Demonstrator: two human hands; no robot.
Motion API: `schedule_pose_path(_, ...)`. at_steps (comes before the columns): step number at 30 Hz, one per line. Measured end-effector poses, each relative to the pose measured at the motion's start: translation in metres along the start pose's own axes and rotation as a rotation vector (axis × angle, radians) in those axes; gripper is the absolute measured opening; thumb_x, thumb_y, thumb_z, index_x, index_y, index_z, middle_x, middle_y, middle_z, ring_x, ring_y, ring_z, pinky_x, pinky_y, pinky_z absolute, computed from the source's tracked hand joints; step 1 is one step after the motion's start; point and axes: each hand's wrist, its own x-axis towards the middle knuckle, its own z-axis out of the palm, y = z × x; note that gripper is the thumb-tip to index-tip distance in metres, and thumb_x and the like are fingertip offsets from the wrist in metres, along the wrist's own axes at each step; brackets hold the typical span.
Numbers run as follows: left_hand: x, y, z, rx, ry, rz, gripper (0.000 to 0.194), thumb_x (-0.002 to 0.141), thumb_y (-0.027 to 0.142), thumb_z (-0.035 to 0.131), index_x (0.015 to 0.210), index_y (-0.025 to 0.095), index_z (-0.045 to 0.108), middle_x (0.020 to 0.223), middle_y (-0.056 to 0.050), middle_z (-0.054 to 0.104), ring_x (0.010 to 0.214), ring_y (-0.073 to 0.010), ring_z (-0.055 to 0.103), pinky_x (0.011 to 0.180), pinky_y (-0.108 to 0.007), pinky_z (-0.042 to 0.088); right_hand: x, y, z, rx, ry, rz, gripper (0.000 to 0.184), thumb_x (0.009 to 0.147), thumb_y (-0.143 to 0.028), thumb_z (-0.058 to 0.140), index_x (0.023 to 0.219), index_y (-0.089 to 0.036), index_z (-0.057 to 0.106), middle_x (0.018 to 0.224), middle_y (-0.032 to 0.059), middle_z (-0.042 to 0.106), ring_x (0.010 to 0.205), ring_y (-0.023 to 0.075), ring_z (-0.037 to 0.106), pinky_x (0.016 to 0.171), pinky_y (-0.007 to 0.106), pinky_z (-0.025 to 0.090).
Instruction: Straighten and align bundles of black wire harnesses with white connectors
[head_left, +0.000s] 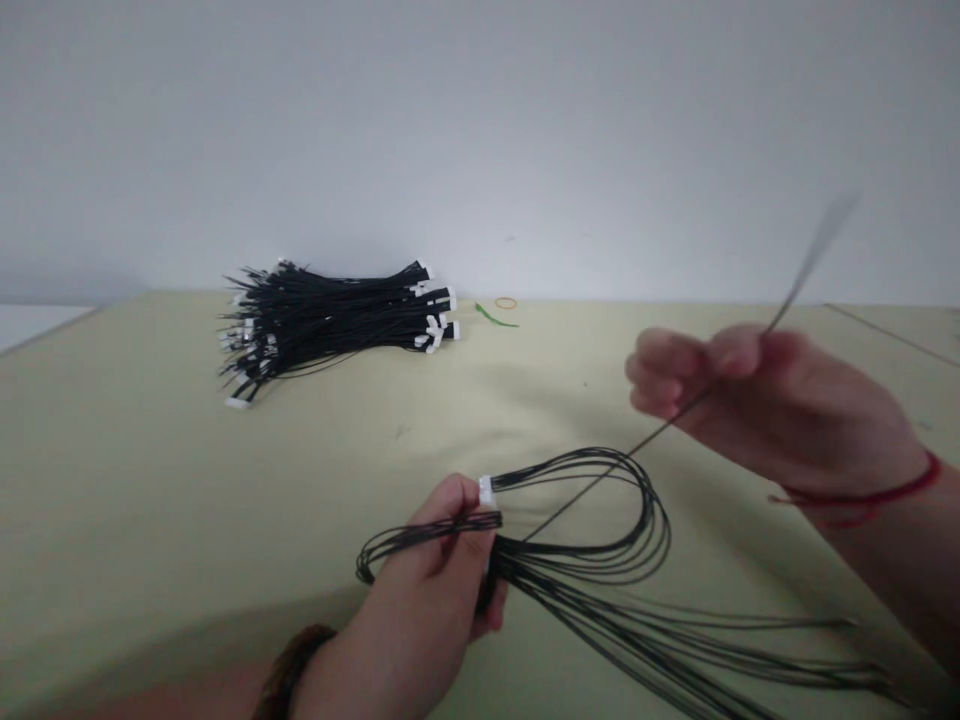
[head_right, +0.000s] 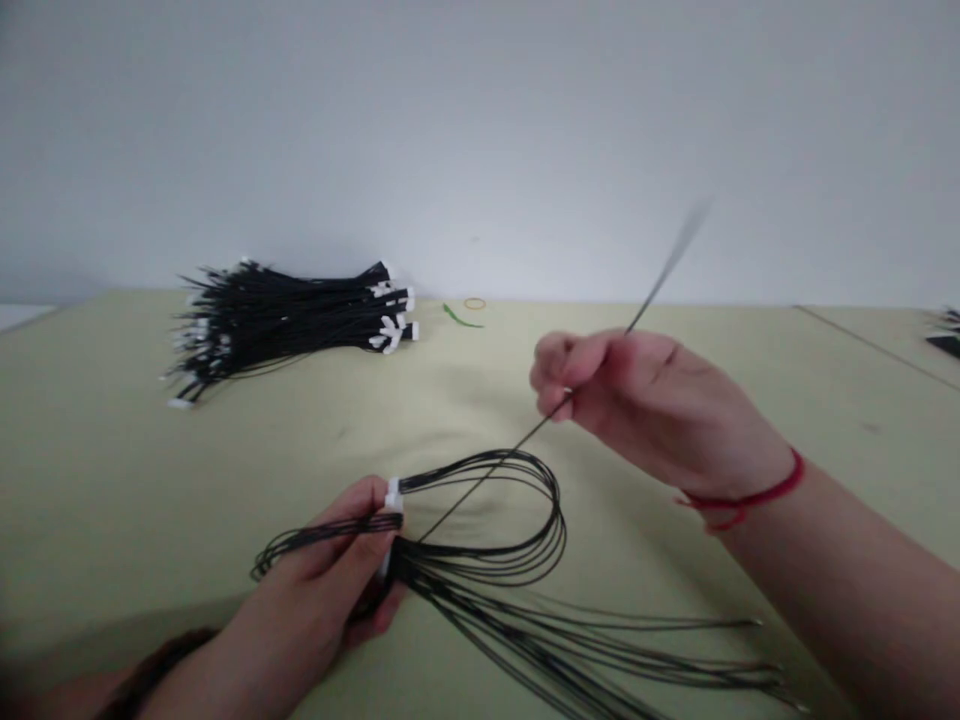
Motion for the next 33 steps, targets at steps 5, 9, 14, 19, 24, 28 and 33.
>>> schedule_pose_path(5, 0.000, -0.001, -0.002, 0.029, -0.037, 0.029, 0.015, 0.084, 0.036, 0.047, 0.079, 0.022, 0.049, 0.048, 0.008, 0.044, 0.043, -0.0073, 0.036, 0.041, -0.016, 0.027, -0.001, -0.012, 0.037, 0.074, 0.286, 0.104, 0.051, 0.092, -0.020, 0.007, 0.080, -0.014, 0.056, 0.051, -0.0086, 0.051, 0.034, 0.0003, 0.036, 0.038, 0.016, 0.026)
schedule_pose_path(9, 0.000, 0.002, -0.003, 0.064, -0.066, 0.051, 0.016, 0.085, 0.033, 0.045, 0.073, 0.022, 0.046, 0.050, 0.008, 0.043, 0.045, -0.0076, 0.034, 0.042, -0.017, 0.027, -0.018, -0.011, 0.063, -0.281, -0.013, 0.261, 0.013, 0.087, -0.021, 0.042, 0.075, -0.019, 0.048, 0.052, -0.0055, 0.053, 0.043, 0.0072, 0.048, 0.039, 0.016, 0.036)
schedule_pose_path(14, -0.002, 0.000, -0.005, 0.052, -0.128, 0.043, 0.017, 0.087, 0.036, 0.042, 0.078, 0.022, 0.046, 0.052, 0.007, 0.044, 0.047, -0.0083, 0.034, 0.044, -0.019, 0.027, -0.030, -0.002, 0.078, -0.927, 0.004, 0.170, 0.012, 0.081, -0.019, 0.048, 0.069, -0.022, 0.049, 0.054, -0.0054, 0.050, 0.045, 0.0098, 0.042, 0.043, 0.022, 0.029)
schedule_pose_path(19, -0.001, -0.003, -0.008, 0.095, -0.164, 0.090, 0.020, 0.089, 0.037, 0.039, 0.078, 0.022, 0.045, 0.054, 0.007, 0.042, 0.047, -0.0083, 0.034, 0.044, -0.020, 0.027, -0.030, 0.003, 0.079, -1.026, 0.001, 0.102, 0.014, 0.081, -0.018, 0.048, 0.068, -0.021, 0.048, 0.055, -0.0048, 0.049, 0.046, 0.0099, 0.041, 0.044, 0.023, 0.025)
schedule_pose_path(24, -0.002, -0.001, -0.008, 0.184, -0.134, 0.126, 0.025, 0.090, 0.040, 0.037, 0.075, 0.022, 0.044, 0.056, 0.007, 0.041, 0.050, -0.0088, 0.035, 0.046, -0.021, 0.029, -0.031, 0.002, 0.080, -1.052, -0.011, 0.089, 0.015, 0.082, -0.017, 0.048, 0.068, -0.021, 0.046, 0.055, -0.0052, 0.047, 0.047, 0.0099, 0.040, 0.046, 0.024, 0.024)
schedule_pose_path(28, -0.005, 0.001, -0.010, 0.336, -0.111, 0.198, 0.029, 0.091, 0.039, 0.037, 0.069, 0.021, 0.044, 0.057, 0.005, 0.041, 0.052, -0.0099, 0.036, 0.049, -0.022, 0.031, -0.029, 0.003, 0.081, -1.126, 0.009, -0.091, 0.015, 0.085, -0.018, 0.047, 0.070, -0.020, 0.044, 0.058, -0.0051, 0.046, 0.049, 0.0097, 0.039, 0.048, 0.025, 0.022)
schedule_pose_path(33, -0.007, 0.000, -0.013, 0.405, -0.118, 0.215, 0.026, 0.089, 0.040, 0.039, 0.072, 0.022, 0.047, 0.059, 0.005, 0.042, 0.053, -0.0104, 0.038, 0.049, -0.021, 0.033, -0.027, 0.007, 0.082, -1.177, -0.003, -0.172, 0.020, 0.088, -0.018, 0.045, 0.067, -0.020, 0.044, 0.058, -0.0049, 0.045, 0.050, 0.0105, 0.039, 0.049, 0.027, 0.022)
